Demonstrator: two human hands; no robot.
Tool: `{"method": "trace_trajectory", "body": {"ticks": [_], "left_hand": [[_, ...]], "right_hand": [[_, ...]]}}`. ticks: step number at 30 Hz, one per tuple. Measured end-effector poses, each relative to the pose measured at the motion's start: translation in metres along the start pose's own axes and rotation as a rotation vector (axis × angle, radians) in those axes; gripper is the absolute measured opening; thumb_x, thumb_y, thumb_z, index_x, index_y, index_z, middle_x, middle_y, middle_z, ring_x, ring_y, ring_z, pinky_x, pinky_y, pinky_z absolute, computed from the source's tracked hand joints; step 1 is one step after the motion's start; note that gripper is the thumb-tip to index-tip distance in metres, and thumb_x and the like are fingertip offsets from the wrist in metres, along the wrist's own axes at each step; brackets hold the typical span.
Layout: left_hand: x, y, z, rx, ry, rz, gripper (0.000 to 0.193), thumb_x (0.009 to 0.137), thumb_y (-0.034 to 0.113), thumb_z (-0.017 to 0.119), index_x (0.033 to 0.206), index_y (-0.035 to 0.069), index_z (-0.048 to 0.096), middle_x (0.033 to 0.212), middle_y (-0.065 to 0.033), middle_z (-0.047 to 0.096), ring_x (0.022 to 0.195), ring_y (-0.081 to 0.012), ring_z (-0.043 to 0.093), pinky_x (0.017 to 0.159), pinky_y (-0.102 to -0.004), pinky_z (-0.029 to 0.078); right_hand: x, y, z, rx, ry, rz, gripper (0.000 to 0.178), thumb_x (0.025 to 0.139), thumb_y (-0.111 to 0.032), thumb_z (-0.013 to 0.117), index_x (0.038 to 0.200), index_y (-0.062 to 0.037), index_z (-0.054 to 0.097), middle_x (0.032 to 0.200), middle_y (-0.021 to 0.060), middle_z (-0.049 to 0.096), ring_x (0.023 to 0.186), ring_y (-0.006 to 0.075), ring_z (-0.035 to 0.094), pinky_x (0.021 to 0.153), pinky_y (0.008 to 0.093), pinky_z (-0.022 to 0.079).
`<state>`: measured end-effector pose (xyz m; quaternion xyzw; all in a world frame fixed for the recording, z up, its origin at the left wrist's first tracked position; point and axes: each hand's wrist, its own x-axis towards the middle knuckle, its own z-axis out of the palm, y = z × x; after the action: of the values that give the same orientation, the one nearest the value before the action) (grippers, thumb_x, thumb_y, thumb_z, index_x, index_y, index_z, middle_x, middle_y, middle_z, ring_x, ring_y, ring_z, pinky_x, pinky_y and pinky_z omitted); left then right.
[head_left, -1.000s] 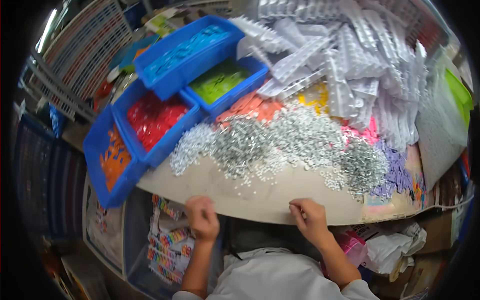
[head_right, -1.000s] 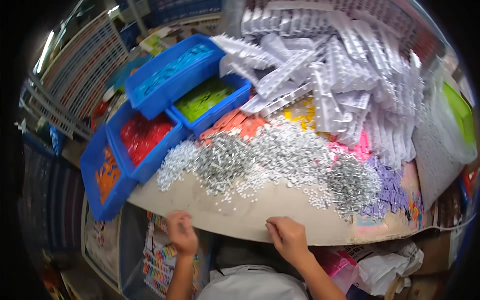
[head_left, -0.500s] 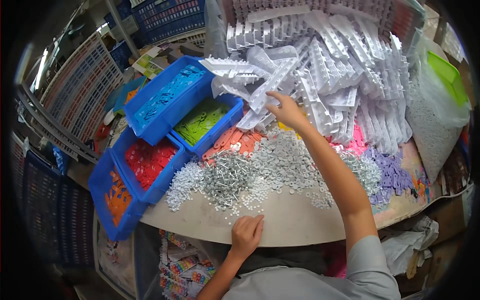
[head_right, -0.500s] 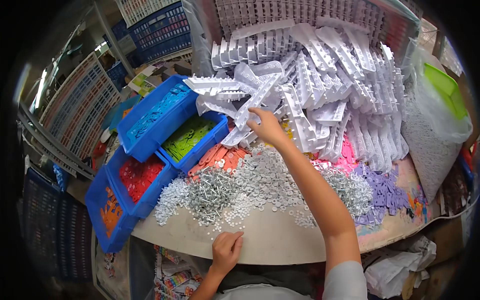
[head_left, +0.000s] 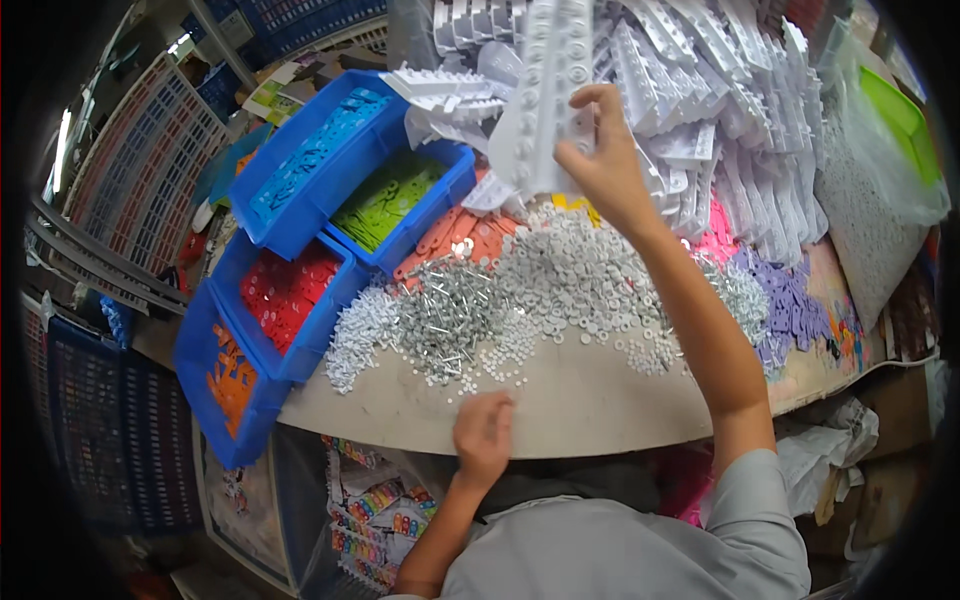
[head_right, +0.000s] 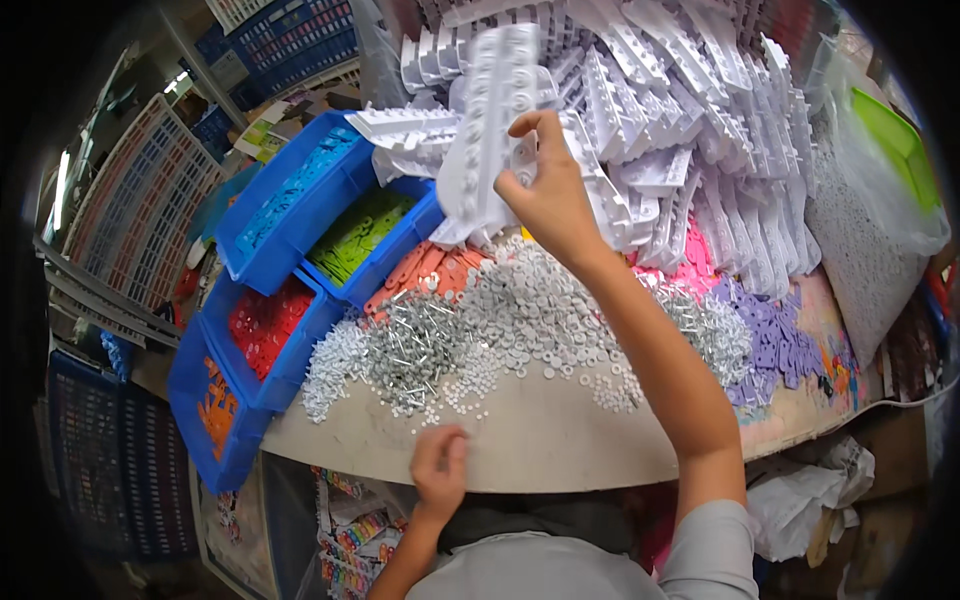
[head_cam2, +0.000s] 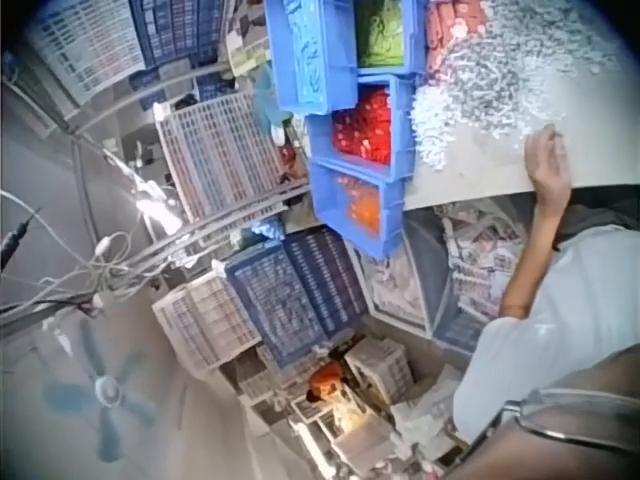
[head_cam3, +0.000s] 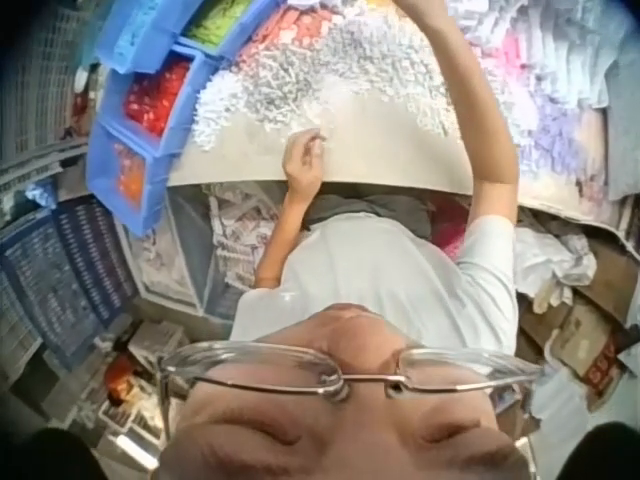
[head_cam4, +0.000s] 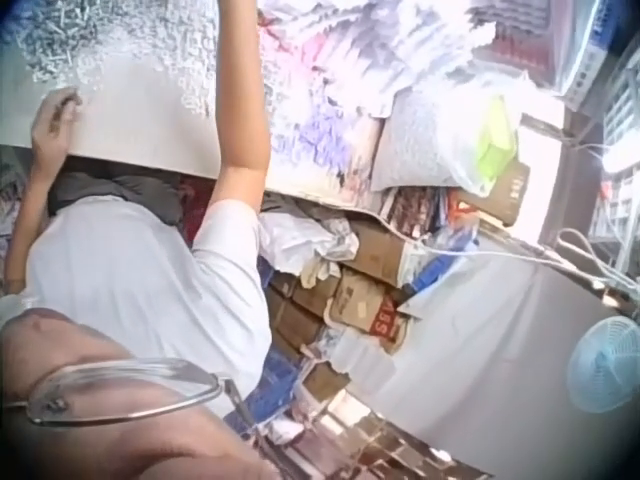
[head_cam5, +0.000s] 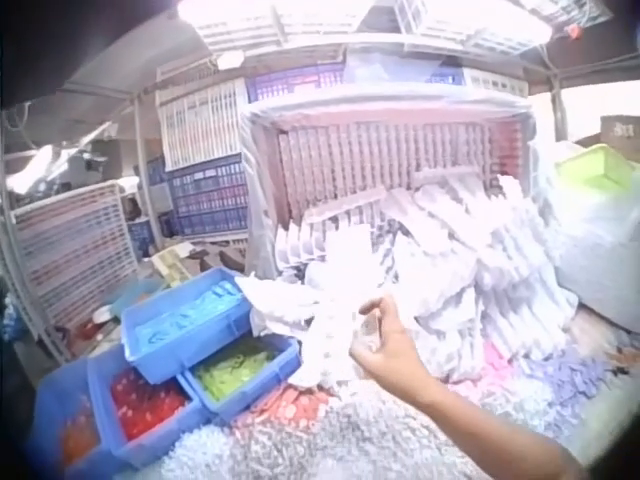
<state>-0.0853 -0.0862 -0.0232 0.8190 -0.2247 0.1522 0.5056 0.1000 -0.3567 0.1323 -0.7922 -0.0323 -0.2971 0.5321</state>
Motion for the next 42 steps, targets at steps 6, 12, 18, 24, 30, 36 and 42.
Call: {"method": "trace_trajectory", "body": {"ticks": [6,12,18,24,30,36,42], "left_hand": [[0.017,0.005,-0.03,-0.497,0.306,-0.228,0.06,0.097,0.036,0.07,0.14,0.0,0.048,0.13,-0.0121,0.06,0.107,-0.0218,0.06,0.094,-0.0373,0.046],[0.044,0.037,-0.042,-0.33,-0.885,-0.327,0.06,0.082,0.032,0.084,0.129,0.002,0.062,0.11,-0.0062,0.071,0.095,-0.019,0.066,0.086,-0.0341,0.051],[0.02,0.04,-0.024,-0.387,-1.185,-0.45,0.043,0.085,0.02,0.083,0.119,0.0,0.067,0.098,-0.0043,0.072,0.084,-0.0117,0.067,0.075,-0.0286,0.054],[0.023,0.036,-0.009,-0.663,-0.67,-0.858,0.036,0.092,0.01,0.076,0.122,-0.006,0.063,0.106,-0.0113,0.074,0.092,-0.0123,0.071,0.08,-0.028,0.058],[0.015,0.034,0.042,-0.609,-0.332,-0.778,0.046,0.093,0.005,0.074,0.133,-0.008,0.055,0.108,-0.0142,0.075,0.094,-0.0138,0.072,0.078,-0.0287,0.059],[0.019,0.043,0.044,0.051,-0.304,-0.348,0.059,0.095,0.022,0.071,0.144,-0.002,0.049,0.093,-0.0195,0.071,0.078,-0.0363,0.071,0.068,-0.0392,0.056],[0.042,0.012,0.016,0.313,-0.115,-0.033,0.025,0.094,0.013,0.067,0.116,0.003,0.066,0.093,-0.0144,0.065,0.085,-0.0321,0.064,0.072,-0.0441,0.052]], "right_hand": [[-0.085,-0.061,-0.079,0.07,-1.069,0.307,0.062,0.08,-0.013,0.066,0.136,-0.0054,0.04,0.119,0.0105,0.056,0.108,0.0176,0.059,0.093,0.0329,0.049],[-0.171,-0.036,-0.069,0.256,-1.605,0.397,0.055,0.085,-0.008,0.067,0.135,-0.0095,0.045,0.114,0.0173,0.066,0.103,0.0326,0.066,0.086,0.0426,0.051],[-0.203,-0.03,-0.086,0.151,-1.222,0.345,0.043,0.087,-0.013,0.072,0.127,-0.005,0.057,0.11,0.0164,0.07,0.101,0.0316,0.068,0.088,0.0409,0.052],[-0.236,0.004,-0.12,-0.434,-0.203,0.332,0.021,0.093,-0.004,0.065,0.113,-0.0006,0.068,0.104,0.014,0.07,0.095,0.0276,0.067,0.082,0.0376,0.053],[-0.25,0.009,-0.113,-0.772,-0.199,0.26,0.02,0.09,0.001,0.064,0.11,-0.0008,0.067,0.099,0.0172,0.064,0.093,0.0366,0.062,0.079,0.042,0.05],[-0.255,0.012,-0.103,-0.819,-0.211,0.322,0.014,0.091,0.002,0.062,0.105,0.0,0.062,0.099,0.0179,0.059,0.094,0.0393,0.059,0.081,0.0439,0.047],[-0.258,0.024,-0.105,-0.817,-0.198,0.241,0.013,0.093,0.002,0.06,0.106,0.0012,0.059,0.099,0.019,0.059,0.093,0.0381,0.058,0.08,0.0454,0.049]]}}
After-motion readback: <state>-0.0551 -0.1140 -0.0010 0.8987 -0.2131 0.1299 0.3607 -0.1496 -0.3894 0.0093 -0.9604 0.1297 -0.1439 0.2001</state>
